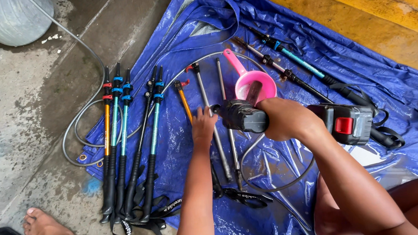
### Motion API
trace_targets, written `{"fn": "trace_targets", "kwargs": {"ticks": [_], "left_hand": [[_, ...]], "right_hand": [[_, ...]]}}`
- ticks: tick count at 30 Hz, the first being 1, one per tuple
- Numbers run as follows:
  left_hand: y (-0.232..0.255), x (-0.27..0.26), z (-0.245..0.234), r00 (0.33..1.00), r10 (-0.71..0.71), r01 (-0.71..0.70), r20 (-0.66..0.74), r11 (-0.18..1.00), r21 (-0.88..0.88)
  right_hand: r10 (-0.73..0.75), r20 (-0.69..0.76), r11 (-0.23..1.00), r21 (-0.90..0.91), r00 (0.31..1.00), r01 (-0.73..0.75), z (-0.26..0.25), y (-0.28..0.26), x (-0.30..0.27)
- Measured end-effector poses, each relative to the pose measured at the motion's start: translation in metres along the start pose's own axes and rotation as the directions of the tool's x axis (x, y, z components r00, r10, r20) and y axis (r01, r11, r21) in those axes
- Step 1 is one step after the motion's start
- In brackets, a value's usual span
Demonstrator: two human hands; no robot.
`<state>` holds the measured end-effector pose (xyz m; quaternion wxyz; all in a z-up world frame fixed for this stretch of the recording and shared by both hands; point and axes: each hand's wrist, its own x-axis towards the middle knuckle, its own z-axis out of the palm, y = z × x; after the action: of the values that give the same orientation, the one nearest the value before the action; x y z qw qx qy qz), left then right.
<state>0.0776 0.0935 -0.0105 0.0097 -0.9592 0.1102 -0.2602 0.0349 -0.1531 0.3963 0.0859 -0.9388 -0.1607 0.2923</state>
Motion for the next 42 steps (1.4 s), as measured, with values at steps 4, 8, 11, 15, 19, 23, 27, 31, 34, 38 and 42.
{"fn": "trace_targets", "kwargs": {"ticks": [4,8,11,15,19,23,27,31,34,38,42], "left_hand": [[-0.011,0.010,-0.011,0.986,0.165,-0.165,0.012,0.986,0.034],[-0.023,0.010,0.001,0.884,0.459,-0.466,-0.085,0.877,-0.113],[-0.031,0.020,-0.038,0.825,0.560,-0.565,-0.070,0.820,-0.093],[-0.048,0.040,-0.129,0.799,0.593,-0.599,-0.100,0.799,-0.055],[-0.063,0.021,-0.182,0.876,0.458,-0.469,0.152,0.882,0.045],[-0.114,-0.016,-0.126,0.887,0.256,-0.171,0.384,0.955,-0.242],[-0.124,-0.025,-0.128,0.698,-0.207,0.444,0.686,0.876,-0.187],[-0.081,-0.008,-0.114,0.586,-0.351,0.712,0.730,0.653,-0.257],[-0.062,-0.014,-0.018,0.651,-0.363,0.758,0.667,0.361,-0.543],[-0.033,0.005,0.034,0.445,-0.418,0.797,0.792,-0.217,-0.563],[-0.016,0.001,0.052,0.427,-0.417,0.733,0.803,-0.361,-0.577]], "right_hand": [[-0.009,-0.034,0.997,0.077,0.999,0.011,0.003,0.005,0.013],[-0.012,-0.077,0.991,0.130,0.997,0.022,0.006,0.012,0.024],[-0.009,-0.101,0.986,0.166,0.995,0.025,0.005,0.014,0.025],[0.017,-0.140,0.980,0.199,0.990,0.011,0.000,0.016,0.022],[0.023,-0.169,0.979,0.203,0.985,0.012,-0.002,0.020,0.022],[0.045,-0.207,0.976,0.218,0.977,0.001,-0.008,0.019,0.014],[0.001,-0.270,0.973,0.222,0.963,0.061,-0.010,0.016,0.010],[-0.039,-0.271,0.959,0.261,0.962,0.112,-0.017,-0.001,-0.001],[-0.060,-0.234,0.957,0.264,0.970,0.123,-0.013,-0.003,-0.006],[-0.089,-0.114,0.982,0.157,0.990,0.106,-0.009,-0.011,-0.014],[-0.091,-0.030,0.994,0.064,0.995,0.093,0.010,-0.007,-0.009]]}}
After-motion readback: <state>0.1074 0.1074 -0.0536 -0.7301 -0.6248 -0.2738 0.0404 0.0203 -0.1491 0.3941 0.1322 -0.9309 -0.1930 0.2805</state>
